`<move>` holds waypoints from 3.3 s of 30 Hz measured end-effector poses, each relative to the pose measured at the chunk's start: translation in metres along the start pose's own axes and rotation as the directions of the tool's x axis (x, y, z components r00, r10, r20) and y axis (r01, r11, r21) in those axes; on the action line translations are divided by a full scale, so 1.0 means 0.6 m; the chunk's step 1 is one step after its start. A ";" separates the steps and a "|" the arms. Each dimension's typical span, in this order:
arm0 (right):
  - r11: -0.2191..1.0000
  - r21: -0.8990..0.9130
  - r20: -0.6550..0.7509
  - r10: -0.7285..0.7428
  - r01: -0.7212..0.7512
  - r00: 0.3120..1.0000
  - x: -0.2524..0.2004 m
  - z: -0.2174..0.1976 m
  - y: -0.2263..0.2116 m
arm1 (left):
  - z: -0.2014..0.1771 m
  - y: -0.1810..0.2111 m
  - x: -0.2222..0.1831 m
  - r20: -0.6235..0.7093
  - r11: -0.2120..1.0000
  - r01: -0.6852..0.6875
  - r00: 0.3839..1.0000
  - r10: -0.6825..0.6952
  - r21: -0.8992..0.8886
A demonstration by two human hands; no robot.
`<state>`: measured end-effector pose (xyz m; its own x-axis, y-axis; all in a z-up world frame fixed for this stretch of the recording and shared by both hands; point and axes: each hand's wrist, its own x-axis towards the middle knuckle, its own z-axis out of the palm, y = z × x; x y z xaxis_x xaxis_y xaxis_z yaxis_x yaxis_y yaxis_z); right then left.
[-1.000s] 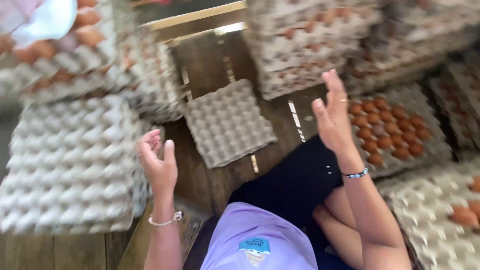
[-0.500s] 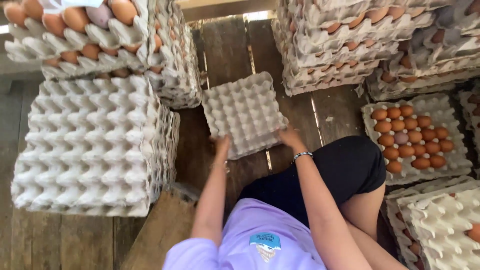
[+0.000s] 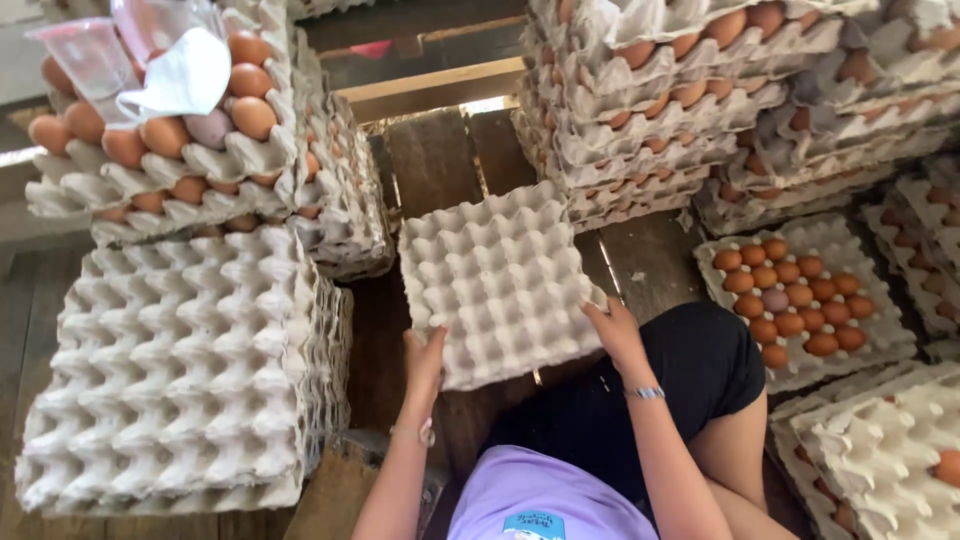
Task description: Sorting and inspecting brown chicken eggs by hand and placing them into cardboard trays.
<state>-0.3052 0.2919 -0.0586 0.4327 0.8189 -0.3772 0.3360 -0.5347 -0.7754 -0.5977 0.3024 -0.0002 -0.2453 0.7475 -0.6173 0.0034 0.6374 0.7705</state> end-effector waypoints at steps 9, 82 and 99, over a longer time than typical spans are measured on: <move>0.918 0.393 -0.094 0.098 -0.054 0.991 -0.240 -0.112 -0.042 | -0.035 -0.012 -0.068 0.143 0.979 -0.174 0.977 0.158 0.107; 0.707 -0.531 -0.658 0.005 -0.468 0.753 -0.207 -0.721 0.419 | 0.791 -0.246 -0.441 0.931 -0.274 -0.962 -0.100 0.350 0.000; 0.381 0.685 -0.713 0.179 0.621 0.678 -0.443 -0.643 0.511 | 0.793 -0.256 -0.435 0.858 -0.361 -0.930 -0.243 0.452 -0.073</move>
<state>0.0054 -0.1704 -0.0007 0.9501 0.3100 -0.0333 -0.1768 0.4478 -0.8765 -0.0731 0.0983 -0.0329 0.8931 0.2670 0.3621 0.1557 -0.9386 0.3079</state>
